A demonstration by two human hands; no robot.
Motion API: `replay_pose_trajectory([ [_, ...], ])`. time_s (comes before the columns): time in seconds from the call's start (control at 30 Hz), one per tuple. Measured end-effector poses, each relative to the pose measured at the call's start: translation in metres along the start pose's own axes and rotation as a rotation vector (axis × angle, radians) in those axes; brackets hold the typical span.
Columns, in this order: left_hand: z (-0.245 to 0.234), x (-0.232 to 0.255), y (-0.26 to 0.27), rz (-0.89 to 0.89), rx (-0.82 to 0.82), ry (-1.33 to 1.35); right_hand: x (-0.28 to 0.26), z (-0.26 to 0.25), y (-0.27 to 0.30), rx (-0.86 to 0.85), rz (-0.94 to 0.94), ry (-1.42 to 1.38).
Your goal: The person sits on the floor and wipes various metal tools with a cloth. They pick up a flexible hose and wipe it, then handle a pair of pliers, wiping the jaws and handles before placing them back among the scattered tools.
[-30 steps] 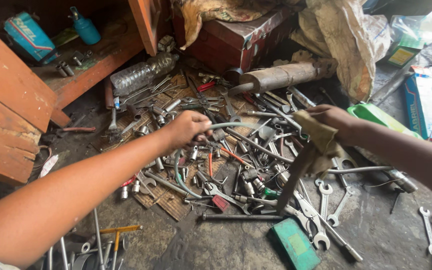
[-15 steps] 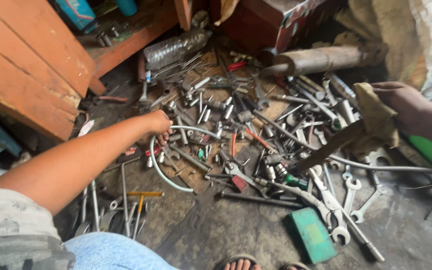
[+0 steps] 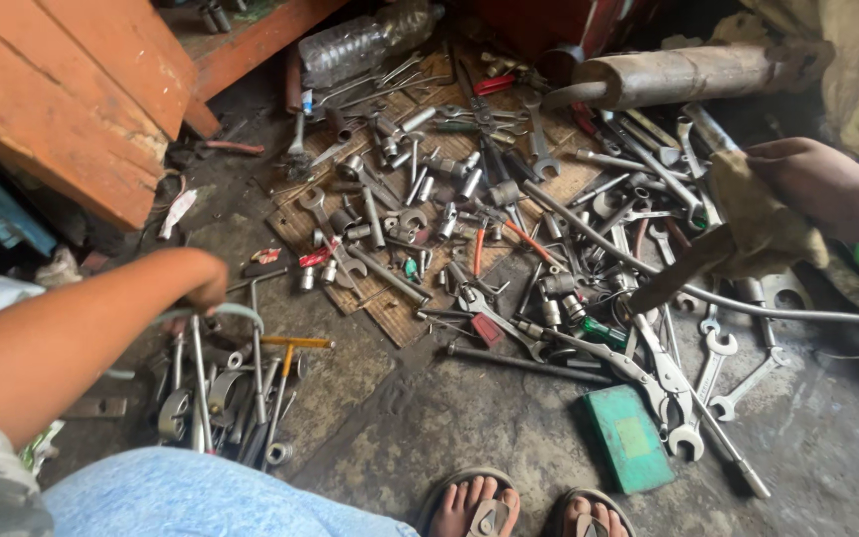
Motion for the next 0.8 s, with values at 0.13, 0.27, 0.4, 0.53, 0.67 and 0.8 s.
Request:
replay_pose_trajectory([
  [0.13,0.027,0.019,-0.014,0.063,0.031,-0.11,-0.011,0.009,0.019,0.026,0.025,0.054],
  [0.27,0.004,0.062,0.005,0.176,0.105,-0.206,-0.023,0.035,0.029,-0.072,0.041,0.376],
  [0.4,-0.036,0.115,0.059,0.425,0.216,-0.374,-0.036,0.075,0.061,-0.254,-0.048,0.496],
  [0.53,-0.088,0.207,0.16,0.87,0.291,-0.264,-0.082,0.104,0.078,-0.359,-0.226,0.352],
  [0.67,-0.097,0.27,0.265,1.169,0.203,0.097,-0.132,0.126,0.096,-0.366,-0.559,0.18],
  [0.8,-0.071,0.291,0.308,1.255,-0.083,0.475,-0.155,0.143,0.108,-0.327,-0.51,0.033],
])
Point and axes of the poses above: each hand's wrist, its own y-axis away from the middle knuckle, its own z-axis out of the palm, x = y × z, the point moved 3 cm from there along -y, towards the middle knuckle, and after that the axes turned 11 degrees about -z, right-handed, at the moved point
